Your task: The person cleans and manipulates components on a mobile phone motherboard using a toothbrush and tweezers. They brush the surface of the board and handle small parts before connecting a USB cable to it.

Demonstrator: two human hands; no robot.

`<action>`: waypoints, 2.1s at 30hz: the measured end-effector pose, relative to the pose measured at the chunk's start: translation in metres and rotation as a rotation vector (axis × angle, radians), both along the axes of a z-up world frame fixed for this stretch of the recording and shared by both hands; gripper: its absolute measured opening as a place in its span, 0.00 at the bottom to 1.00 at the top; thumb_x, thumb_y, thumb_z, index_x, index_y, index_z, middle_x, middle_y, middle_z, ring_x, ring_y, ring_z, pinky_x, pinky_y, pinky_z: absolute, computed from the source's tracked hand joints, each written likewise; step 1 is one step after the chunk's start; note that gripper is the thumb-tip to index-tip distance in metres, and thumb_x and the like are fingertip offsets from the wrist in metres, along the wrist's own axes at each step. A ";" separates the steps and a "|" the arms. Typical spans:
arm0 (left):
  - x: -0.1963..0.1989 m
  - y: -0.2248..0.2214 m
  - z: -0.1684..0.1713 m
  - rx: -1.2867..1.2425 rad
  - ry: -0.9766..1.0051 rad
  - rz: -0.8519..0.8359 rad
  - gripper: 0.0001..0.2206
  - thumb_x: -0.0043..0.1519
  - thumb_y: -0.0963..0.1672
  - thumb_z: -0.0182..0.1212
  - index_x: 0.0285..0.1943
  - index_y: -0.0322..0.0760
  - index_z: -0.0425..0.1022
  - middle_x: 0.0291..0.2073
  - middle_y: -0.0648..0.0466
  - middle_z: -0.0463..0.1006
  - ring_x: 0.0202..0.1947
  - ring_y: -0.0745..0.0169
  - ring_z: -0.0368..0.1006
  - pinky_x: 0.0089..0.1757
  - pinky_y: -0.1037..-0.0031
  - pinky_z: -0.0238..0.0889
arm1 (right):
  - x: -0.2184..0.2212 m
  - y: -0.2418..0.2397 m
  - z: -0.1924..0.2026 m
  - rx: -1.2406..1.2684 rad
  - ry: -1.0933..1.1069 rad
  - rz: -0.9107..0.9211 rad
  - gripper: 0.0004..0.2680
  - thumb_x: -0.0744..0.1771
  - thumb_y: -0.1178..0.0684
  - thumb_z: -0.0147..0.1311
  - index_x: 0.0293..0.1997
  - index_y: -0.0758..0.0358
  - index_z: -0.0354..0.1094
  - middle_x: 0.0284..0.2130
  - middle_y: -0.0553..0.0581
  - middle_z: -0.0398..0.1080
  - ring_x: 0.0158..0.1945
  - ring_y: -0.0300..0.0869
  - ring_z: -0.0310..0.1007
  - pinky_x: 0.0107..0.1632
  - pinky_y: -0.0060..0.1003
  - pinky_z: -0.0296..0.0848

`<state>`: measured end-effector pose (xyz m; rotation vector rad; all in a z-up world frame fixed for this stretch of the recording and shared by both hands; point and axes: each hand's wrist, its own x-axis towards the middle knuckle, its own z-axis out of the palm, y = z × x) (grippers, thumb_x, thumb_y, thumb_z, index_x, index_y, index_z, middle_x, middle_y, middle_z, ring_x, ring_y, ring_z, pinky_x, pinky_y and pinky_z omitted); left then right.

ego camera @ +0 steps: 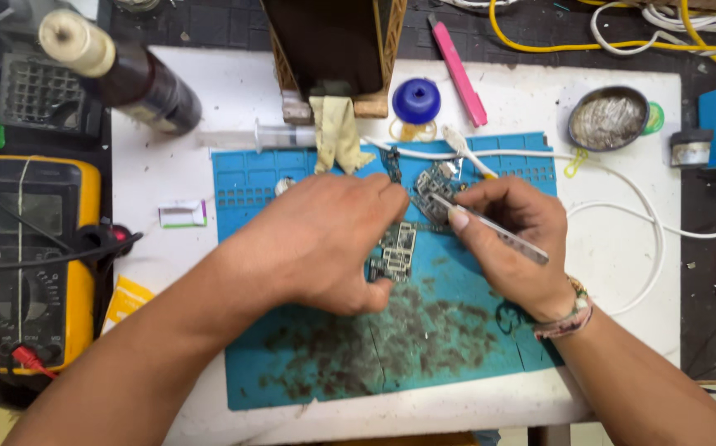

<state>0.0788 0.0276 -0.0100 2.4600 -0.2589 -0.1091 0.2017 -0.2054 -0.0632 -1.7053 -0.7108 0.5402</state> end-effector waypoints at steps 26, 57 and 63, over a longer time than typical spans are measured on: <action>0.013 -0.013 0.017 0.084 0.244 0.175 0.23 0.42 0.54 0.64 0.40 0.38 0.76 0.34 0.45 0.80 0.40 0.39 0.76 0.41 0.52 0.68 | -0.002 -0.005 0.000 0.117 0.087 0.025 0.05 0.69 0.61 0.59 0.48 0.68 0.71 0.35 0.48 0.74 0.37 0.28 0.69 0.40 0.24 0.69; -0.001 -0.004 0.004 -0.041 0.073 0.057 0.27 0.41 0.50 0.71 0.45 0.32 0.68 0.38 0.44 0.72 0.42 0.41 0.71 0.42 0.55 0.64 | 0.002 -0.008 0.020 -0.071 -0.169 0.258 0.06 0.62 0.64 0.63 0.41 0.66 0.78 0.37 0.57 0.81 0.39 0.38 0.81 0.43 0.30 0.78; -0.002 -0.003 0.002 -0.054 0.068 0.060 0.27 0.41 0.49 0.71 0.46 0.31 0.68 0.38 0.44 0.72 0.42 0.41 0.71 0.42 0.54 0.63 | 0.004 -0.008 0.019 -0.063 -0.199 0.289 0.08 0.62 0.64 0.63 0.42 0.65 0.78 0.36 0.56 0.81 0.38 0.38 0.81 0.41 0.30 0.77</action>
